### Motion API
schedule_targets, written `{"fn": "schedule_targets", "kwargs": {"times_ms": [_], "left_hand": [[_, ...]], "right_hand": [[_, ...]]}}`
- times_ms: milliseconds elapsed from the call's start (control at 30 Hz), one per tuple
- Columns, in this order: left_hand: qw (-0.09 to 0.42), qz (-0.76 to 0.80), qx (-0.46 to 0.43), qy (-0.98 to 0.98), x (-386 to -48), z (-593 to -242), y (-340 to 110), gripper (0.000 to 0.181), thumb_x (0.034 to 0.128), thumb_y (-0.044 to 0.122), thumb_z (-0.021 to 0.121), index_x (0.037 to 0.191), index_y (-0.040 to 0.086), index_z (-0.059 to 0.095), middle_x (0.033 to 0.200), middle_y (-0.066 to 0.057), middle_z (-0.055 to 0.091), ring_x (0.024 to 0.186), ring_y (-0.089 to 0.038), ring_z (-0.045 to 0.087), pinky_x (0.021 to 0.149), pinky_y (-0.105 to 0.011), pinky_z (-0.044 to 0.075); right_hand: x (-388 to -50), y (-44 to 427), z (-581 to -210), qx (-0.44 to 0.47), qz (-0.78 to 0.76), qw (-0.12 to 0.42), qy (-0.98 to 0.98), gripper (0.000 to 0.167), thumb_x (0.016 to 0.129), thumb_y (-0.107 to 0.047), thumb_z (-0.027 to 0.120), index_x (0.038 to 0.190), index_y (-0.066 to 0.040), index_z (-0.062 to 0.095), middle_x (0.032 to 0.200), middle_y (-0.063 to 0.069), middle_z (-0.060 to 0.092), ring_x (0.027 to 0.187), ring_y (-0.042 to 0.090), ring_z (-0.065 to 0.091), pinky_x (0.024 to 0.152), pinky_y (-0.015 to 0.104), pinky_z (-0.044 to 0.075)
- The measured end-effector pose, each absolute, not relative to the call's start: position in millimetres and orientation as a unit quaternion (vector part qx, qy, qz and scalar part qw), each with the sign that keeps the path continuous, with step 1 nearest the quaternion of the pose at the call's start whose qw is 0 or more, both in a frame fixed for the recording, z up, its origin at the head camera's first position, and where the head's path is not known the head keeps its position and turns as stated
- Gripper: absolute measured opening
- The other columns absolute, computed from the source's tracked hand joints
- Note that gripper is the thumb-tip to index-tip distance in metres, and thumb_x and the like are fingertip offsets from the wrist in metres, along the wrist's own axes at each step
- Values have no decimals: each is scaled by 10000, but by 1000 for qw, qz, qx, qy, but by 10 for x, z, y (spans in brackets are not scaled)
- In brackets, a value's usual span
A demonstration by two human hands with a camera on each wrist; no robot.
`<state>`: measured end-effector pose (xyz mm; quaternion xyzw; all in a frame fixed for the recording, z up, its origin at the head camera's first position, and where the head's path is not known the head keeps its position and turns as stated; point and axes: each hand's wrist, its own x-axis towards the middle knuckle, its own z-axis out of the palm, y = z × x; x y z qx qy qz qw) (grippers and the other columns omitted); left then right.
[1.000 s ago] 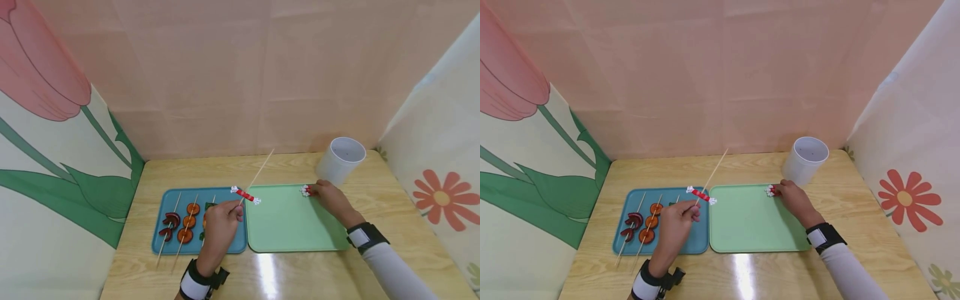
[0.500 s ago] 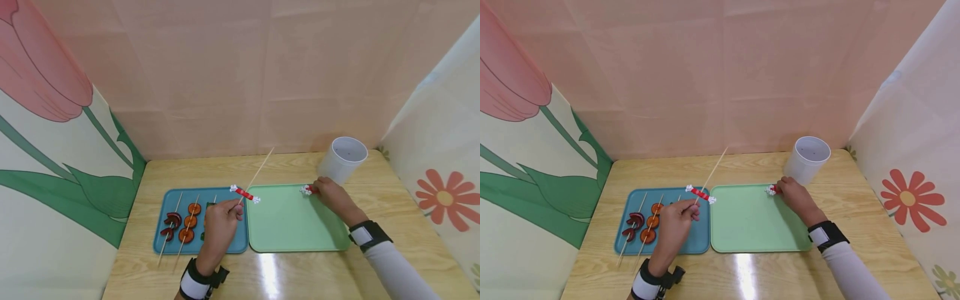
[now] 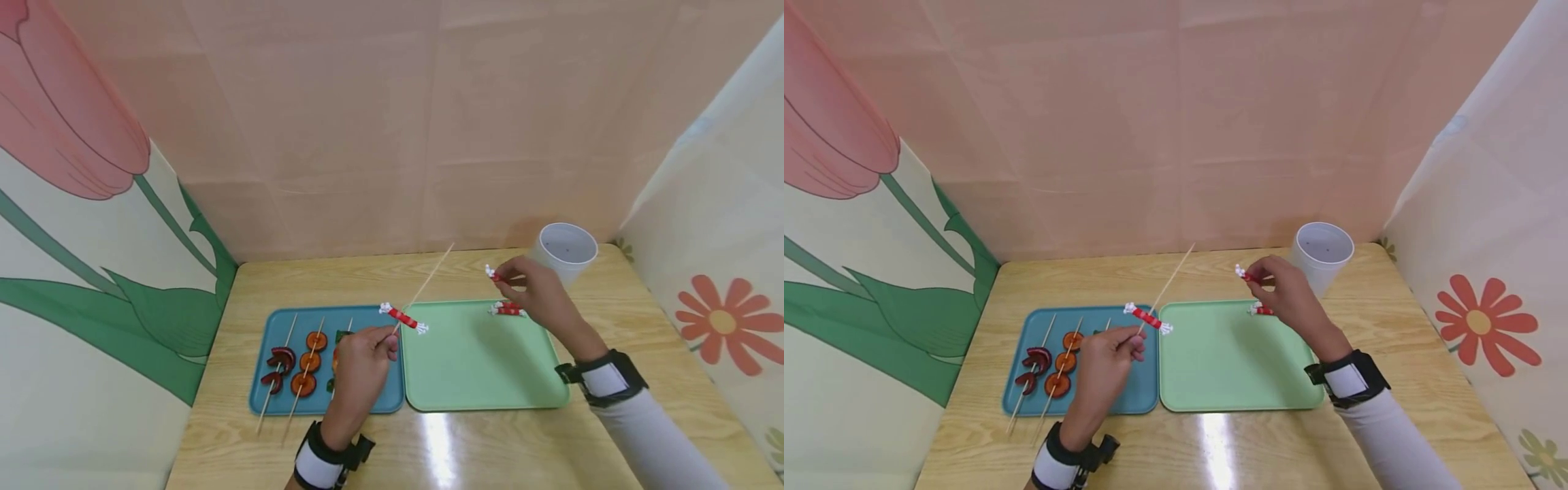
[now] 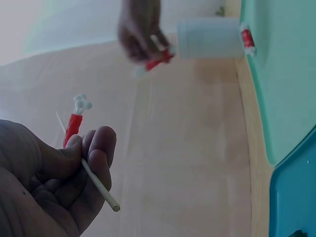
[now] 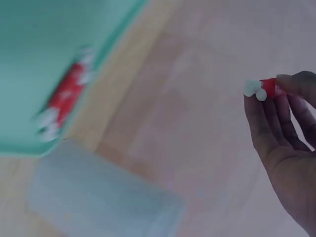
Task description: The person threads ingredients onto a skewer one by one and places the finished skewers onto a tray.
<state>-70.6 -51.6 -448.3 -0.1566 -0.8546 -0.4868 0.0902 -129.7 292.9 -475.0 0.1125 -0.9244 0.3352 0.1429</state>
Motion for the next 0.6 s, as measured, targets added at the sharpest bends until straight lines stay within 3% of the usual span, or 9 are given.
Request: {"fn": "schedule_targets", "kwargs": {"times_ms": [133,233,600], "left_hand": [[90,-476,-169,-858,-709,-4503,-492,139,901,-56,718,990,-1,809,867,-93,789,620,-84,705,576,-122,542],[75,-479,-175,-857,-705,-4519,-467,141,902,-77,707,970,-6,808,868,-98,783,643,-85,712,578,-105,538],[84,-435,-208,-872,-709,-4514,-443,169,898,-95,698,923,23,817,810,-69,774,653,-86,728,591,-82,531]], "right_hand": [[-1237,2704,-4335,82,384,154,-907,206,892,-20,773,1087,-53,717,1033,101,746,907,100,705,802,202,611],[-1176,2560,-4078,71,434,154,-885,213,899,-47,773,1109,-63,744,1037,111,762,880,-1,678,790,84,556],[-1084,2318,-3787,127,482,186,-847,299,855,20,786,1138,-75,767,1051,109,759,880,3,707,767,151,597]]}}
